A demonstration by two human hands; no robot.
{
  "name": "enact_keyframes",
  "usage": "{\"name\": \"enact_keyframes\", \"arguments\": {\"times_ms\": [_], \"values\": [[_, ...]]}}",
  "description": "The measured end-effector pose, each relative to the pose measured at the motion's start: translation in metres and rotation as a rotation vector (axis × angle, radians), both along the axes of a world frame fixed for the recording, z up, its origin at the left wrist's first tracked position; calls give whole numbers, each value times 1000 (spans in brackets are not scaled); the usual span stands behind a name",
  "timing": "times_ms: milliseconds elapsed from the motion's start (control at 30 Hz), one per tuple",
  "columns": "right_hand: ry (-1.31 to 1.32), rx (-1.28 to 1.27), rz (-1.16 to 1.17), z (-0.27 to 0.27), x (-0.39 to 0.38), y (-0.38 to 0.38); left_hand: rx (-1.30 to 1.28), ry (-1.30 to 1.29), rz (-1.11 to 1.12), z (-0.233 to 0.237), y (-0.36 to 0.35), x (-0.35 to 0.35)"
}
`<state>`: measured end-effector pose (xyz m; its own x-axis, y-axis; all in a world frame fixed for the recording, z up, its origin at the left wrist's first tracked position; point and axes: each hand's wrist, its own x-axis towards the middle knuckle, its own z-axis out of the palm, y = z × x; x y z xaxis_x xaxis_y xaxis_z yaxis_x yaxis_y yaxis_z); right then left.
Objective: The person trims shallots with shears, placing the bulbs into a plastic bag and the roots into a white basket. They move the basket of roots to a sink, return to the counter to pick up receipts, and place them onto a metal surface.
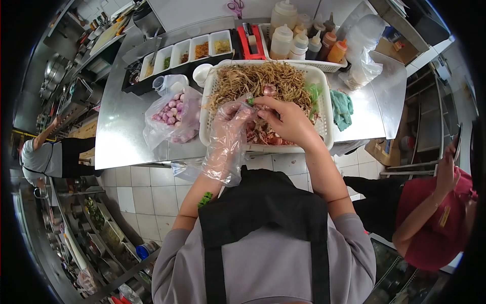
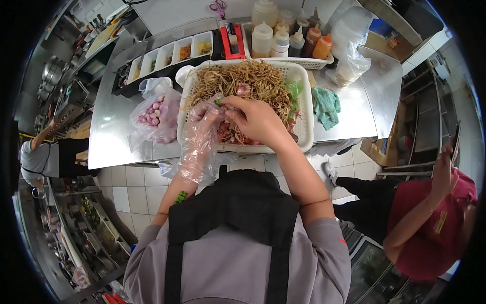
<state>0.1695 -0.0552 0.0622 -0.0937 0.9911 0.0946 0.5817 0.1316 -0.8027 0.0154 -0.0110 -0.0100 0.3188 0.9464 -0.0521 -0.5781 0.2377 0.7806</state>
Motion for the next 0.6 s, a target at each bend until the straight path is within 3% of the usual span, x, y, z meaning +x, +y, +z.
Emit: {"name": "enact_keyframes", "arguments": {"times_ms": [67, 233, 333, 433, 600], "values": [[-4, -18, -11, -2, 2, 1, 14, 10, 8, 0, -1, 1], [491, -73, 65, -28, 11, 10, 43, 13, 46, 9, -3, 5], [581, -218, 70, -21, 13, 10, 6, -63, 33, 17, -6, 5], [536, -126, 47, -28, 13, 13, -49, -9, 45, 15, -5, 1], [446, -72, 5, -31, 10, 14, -74, -142, -32, 10, -2, -7]]}}
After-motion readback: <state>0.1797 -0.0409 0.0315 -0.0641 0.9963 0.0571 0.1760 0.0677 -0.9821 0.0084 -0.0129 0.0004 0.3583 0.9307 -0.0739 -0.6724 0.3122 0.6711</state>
